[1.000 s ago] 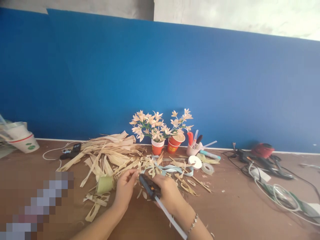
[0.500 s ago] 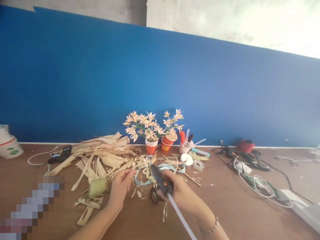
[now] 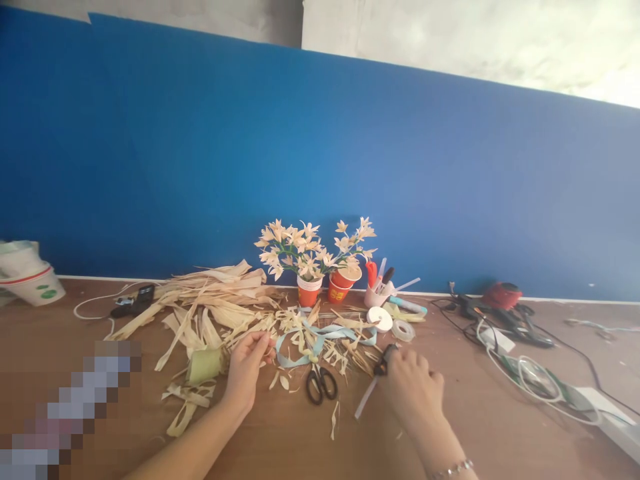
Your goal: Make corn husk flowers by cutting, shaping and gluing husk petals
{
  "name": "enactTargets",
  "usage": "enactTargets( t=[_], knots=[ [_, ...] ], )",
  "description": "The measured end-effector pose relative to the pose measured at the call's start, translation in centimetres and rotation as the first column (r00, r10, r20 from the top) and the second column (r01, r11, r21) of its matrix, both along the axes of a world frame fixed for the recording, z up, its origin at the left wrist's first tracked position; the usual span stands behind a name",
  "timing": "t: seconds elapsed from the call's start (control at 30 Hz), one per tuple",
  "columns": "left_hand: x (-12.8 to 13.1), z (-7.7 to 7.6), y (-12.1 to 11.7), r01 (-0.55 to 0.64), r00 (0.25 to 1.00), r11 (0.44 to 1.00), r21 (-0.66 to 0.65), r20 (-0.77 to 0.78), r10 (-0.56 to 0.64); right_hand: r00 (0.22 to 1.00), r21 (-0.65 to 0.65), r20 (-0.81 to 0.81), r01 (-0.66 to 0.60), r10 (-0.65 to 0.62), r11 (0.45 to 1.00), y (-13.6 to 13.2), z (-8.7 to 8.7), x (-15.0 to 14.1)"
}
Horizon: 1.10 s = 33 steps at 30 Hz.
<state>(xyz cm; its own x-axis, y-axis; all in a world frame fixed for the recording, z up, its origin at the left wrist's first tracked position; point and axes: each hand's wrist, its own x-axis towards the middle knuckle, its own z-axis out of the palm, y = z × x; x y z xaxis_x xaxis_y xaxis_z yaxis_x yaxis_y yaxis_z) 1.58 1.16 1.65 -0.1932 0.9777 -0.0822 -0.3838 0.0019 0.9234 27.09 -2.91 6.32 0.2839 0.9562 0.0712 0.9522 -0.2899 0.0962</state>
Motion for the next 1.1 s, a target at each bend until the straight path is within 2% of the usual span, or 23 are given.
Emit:
enactTargets(
  t=[0.03,0.07,0.1,0.17,0.23,0.33,0.47,0.6,0.67,0.77,0.83,0.93,1.1],
  knots=[
    [0.0,-0.1,0.0,0.003,1.0,1.0,0.001,0.0,-0.003,0.995,0.047,-0.032,-0.092,0.093,0.995,0.3,0.5,-1.8],
    [0.0,-0.1,0.0,0.002,1.0,1.0,0.0,-0.001,-0.002,0.965,0.073,-0.103,-0.234,0.241,0.97,0.6,0.7,-3.6],
    [-0.1,-0.2,0.1,0.0,1.0,1.0,-0.001,-0.003,0.0,0.889,0.085,-0.197,-0.404,0.413,0.911,0.9,0.7,-5.5],
    [-0.2,-0.4,0.1,-0.008,1.0,1.0,0.0,-0.013,0.008,0.707,0.119,-0.304,-0.637,0.639,0.762,1.3,0.1,-9.0],
    [-0.2,-0.5,0.2,-0.009,1.0,1.0,0.009,-0.024,0.009,0.646,0.155,-0.266,-0.704,0.716,0.693,1.5,-1.1,-11.4],
    [-0.2,-0.7,0.3,-0.007,0.999,1.0,0.011,-0.034,0.007,0.674,0.111,-0.176,-0.71,0.717,0.695,1.6,-2.6,-13.0],
    [-0.1,-0.6,0.4,-0.006,0.999,1.0,0.0,-0.031,0.006,0.714,0.072,-0.116,-0.687,0.69,0.723,1.8,-3.6,-13.1],
    [-0.1,-0.5,0.3,0.015,0.999,1.0,-0.007,-0.038,-0.015,0.744,0.121,-0.202,-0.626,0.637,0.77,2.1,-3.6,-12.7],
    [0.0,-0.6,0.2,0.025,0.998,1.0,-0.015,-0.052,-0.026,0.714,0.196,-0.315,-0.596,0.625,0.779,2.3,-3.1,-12.3],
    [0.1,-0.7,0.1,0.056,0.997,0.998,-0.012,-0.055,-0.056,0.599,0.38,-0.435,-0.555,0.673,0.74,2.8,-1.8,-11.7],
    [0.2,-0.7,0.0,0.082,0.996,0.997,-0.002,-0.044,-0.082,0.551,0.482,-0.425,-0.534,0.718,0.695,3.3,-0.9,-11.5],
    [0.2,-0.9,0.0,0.107,0.994,0.994,0.017,-0.039,-0.106,0.533,0.555,-0.37,-0.53,0.761,0.641,3.9,0.0,-11.8],
    [0.2,-1.3,0.2,0.126,0.99,0.991,0.034,-0.067,-0.123,0.542,0.573,-0.331,-0.534,0.772,0.621,4.4,0.0,-12.9]
  ],
)
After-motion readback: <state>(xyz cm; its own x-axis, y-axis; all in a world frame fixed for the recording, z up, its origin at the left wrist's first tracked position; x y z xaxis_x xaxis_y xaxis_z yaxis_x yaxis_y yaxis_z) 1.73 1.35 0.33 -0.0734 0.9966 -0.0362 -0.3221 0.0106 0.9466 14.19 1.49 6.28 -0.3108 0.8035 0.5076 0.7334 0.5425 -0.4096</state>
